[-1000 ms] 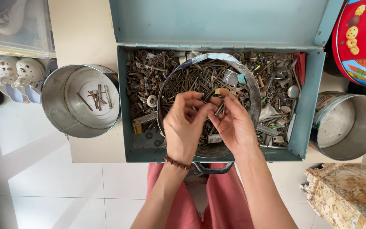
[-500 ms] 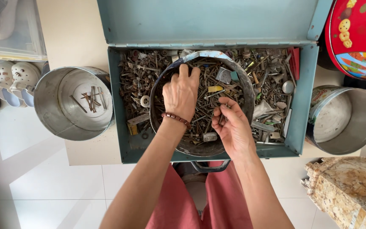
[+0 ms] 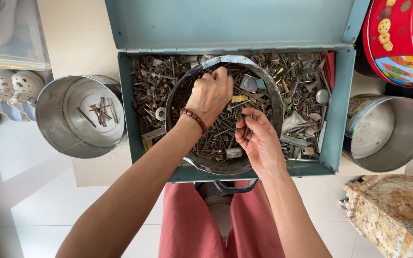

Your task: The recorder sorts through a large collection of assorted nails and screws, picking out specific pieces and placing them into a separate metal container.

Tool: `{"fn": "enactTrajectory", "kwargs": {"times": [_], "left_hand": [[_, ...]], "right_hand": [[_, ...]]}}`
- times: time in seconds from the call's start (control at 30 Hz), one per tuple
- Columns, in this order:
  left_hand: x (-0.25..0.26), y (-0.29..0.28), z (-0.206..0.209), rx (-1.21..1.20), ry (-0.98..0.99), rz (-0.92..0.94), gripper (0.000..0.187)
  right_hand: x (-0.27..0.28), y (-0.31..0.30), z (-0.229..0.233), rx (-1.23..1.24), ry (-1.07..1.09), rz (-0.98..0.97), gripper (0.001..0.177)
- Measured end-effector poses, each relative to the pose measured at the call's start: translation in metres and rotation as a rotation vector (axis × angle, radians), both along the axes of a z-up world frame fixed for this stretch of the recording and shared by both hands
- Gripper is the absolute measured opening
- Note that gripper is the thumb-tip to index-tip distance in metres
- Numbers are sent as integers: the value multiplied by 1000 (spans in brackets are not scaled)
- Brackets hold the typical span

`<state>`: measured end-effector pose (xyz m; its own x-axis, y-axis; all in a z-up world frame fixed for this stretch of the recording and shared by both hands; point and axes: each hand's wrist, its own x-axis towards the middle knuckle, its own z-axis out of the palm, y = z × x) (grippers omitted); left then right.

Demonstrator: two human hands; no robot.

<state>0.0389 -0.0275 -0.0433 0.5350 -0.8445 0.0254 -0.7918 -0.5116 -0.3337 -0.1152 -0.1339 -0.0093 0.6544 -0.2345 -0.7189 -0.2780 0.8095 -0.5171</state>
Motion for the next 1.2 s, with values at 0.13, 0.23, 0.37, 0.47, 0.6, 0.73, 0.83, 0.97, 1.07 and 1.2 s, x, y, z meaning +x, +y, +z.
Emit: {"fn": "enactTrajectory", "kwargs": {"times": [0.13,0.23,0.37,0.47,0.6,0.73,0.83,0.97,1.07,1.2], "left_hand": [[2,3,8,12,96,75,5],[8,5,10,-25,101,6,7],[19,11,22,-48,79,-164,7],[20,17,22,-54,107,-188,6],[15,22,27,-129,113,-138,6],[12,25,38,-303,104,-86,9],[-2,25,54,-544,204,89,10],[-21,30,96,-950,808,555,8],[-40,35,83,-1183,1271,842,8],[-67,38,62,-1699,1740,847,11]], "right_hand": [[-1,1,3,-3,2,-10,18],[-1,1,0,-4,4,4,18],[-2,0,-1,1,-7,0,18],[2,0,1,-1,-8,-6,18],[8,-1,4,-14,-5,5,17],[8,-1,-1,-5,-36,14,17],[10,-2,1,-29,-39,3,17],[15,0,3,-3,-62,-13,19],[16,2,1,29,-97,-37,21],[21,4,1,115,-170,-100,26]]}}
